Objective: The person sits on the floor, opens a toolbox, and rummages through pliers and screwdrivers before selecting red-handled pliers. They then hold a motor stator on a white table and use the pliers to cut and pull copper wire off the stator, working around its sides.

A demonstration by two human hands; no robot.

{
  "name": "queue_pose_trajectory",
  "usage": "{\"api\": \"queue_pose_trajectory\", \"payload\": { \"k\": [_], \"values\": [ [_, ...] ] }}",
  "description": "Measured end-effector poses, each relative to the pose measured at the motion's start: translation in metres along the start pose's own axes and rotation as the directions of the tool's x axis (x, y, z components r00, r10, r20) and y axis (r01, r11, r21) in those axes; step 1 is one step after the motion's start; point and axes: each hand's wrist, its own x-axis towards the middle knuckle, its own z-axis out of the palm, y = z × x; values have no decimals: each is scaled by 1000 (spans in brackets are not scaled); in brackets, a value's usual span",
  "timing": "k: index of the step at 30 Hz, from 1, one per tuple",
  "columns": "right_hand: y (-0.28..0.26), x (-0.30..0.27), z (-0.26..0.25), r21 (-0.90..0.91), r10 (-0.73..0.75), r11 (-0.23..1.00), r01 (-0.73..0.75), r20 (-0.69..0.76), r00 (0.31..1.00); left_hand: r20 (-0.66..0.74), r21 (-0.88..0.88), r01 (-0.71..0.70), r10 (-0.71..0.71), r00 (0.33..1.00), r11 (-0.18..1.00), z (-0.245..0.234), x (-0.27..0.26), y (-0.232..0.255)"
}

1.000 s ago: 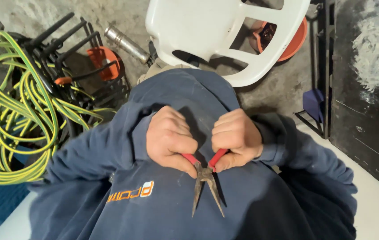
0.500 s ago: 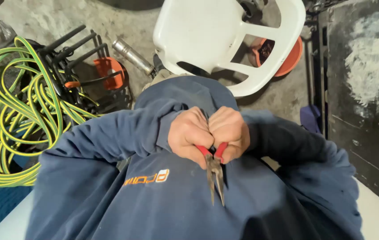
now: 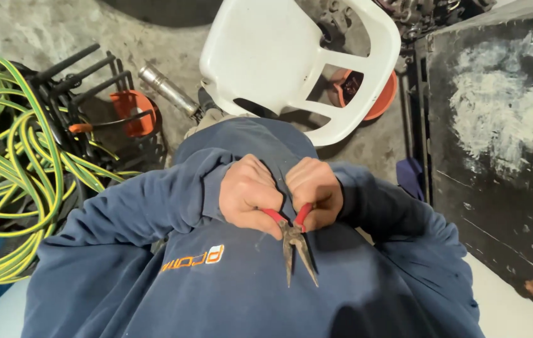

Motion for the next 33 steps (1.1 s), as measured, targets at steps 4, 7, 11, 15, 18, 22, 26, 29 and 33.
{"api": "queue_pose_trajectory", "payload": {
  "k": [4,7,11,15,18,22,26,29,33],
  "values": [
    [3,-3,1,-8,-52,999,51,-2,999,-8,35,21,-21,1000,999,2,1,4],
    [7,-1,2,13,-33,999,33,6,999,-23,30,56,-55,998,998,0,5,14],
    [13,3,6,41,-63,997,64,-9,998,-123,115,78,-64,990,990,8,5,25],
    [14,6,7,57,-144,988,146,-36,989,-140,241,117,-84,987,964,7,9,39],
    [8,14,3,65,-163,985,163,9,987,-139,272,116,-80,987,955,3,14,45],
    [-1,19,8,37,-144,989,144,-2,990,-122,287,105,-72,990,952,3,14,51],
    [-2,17,7,16,-141,990,140,6,990,-99,281,82,-56,994,956,2,14,45],
    [1,15,9,5,-159,987,159,9,987,-126,261,80,-48,991,962,6,12,42],
    [4,13,8,-10,-175,985,175,-3,985,-121,242,69,-40,992,968,4,8,35]
  ]
}}
